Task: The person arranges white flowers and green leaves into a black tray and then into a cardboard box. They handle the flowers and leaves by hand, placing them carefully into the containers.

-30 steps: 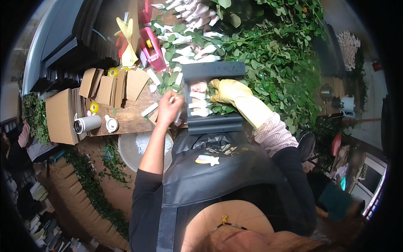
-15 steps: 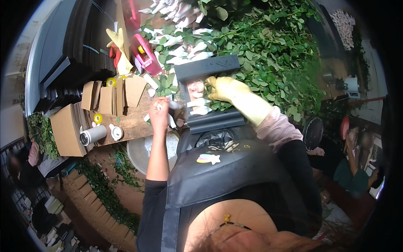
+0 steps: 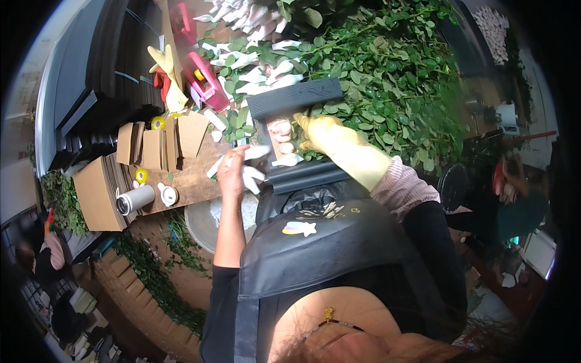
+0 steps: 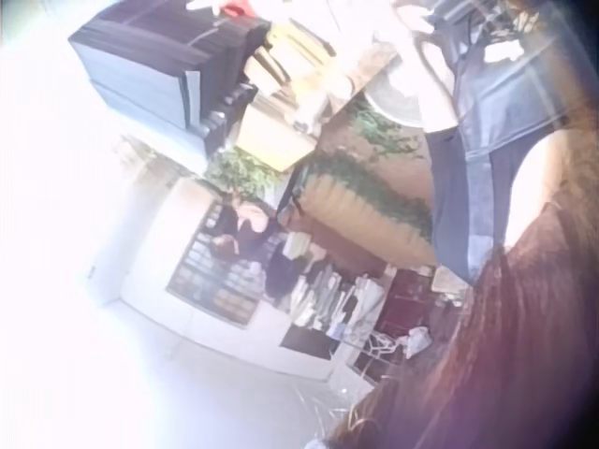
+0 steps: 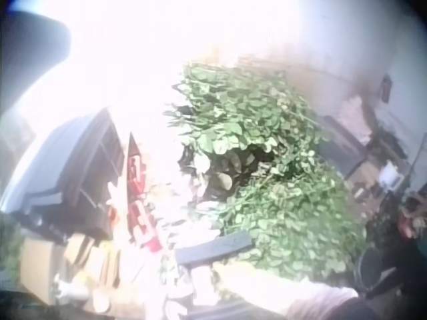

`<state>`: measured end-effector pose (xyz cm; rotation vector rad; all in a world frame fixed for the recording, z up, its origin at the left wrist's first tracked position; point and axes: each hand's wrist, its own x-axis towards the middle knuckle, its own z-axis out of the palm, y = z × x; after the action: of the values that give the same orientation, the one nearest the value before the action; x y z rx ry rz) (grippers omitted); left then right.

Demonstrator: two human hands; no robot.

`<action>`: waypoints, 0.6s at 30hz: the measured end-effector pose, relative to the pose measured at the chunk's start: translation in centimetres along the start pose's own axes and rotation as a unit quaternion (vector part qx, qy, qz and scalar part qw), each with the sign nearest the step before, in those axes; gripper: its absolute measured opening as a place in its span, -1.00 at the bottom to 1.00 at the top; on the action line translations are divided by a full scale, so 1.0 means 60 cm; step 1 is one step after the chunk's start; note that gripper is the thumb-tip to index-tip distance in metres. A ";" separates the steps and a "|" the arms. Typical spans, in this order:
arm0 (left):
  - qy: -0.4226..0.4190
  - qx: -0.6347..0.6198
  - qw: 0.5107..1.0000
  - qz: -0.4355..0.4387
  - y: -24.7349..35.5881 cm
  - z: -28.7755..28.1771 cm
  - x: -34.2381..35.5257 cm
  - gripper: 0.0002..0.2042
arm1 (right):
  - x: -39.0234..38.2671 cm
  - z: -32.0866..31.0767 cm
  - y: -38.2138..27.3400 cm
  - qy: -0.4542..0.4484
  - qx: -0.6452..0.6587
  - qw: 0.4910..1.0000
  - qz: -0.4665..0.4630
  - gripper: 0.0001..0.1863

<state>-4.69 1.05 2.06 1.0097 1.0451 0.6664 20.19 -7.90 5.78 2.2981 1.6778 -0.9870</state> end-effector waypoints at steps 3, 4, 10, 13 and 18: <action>-0.089 0.172 0.979 -0.065 -0.007 -0.054 -0.003 -0.86 | -0.067 -0.067 -0.002 0.046 0.113 0.991 -0.046 -0.32; -0.095 0.261 0.958 -0.074 -0.013 -0.051 -0.004 -0.79 | -0.083 -0.085 -0.009 0.072 0.141 0.985 -0.074 -0.39; -0.291 0.340 0.891 -0.067 -0.017 0.016 0.028 -0.65 | -0.075 -0.089 -0.047 -0.124 0.010 0.989 -0.075 -0.63; -0.269 0.223 0.934 -0.077 -0.037 0.014 0.025 -0.67 | -0.057 -0.092 -0.069 -0.163 -0.056 0.984 -0.037 -0.64; -0.139 0.084 0.981 -0.102 -0.048 0.045 -0.015 -0.72 | 0.013 -0.011 -0.065 -0.236 -0.157 0.958 -0.043 -0.68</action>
<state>-2.57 -1.83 0.19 1.0875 0.9524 0.2628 17.16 -5.50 6.87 1.6430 1.5973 -1.0844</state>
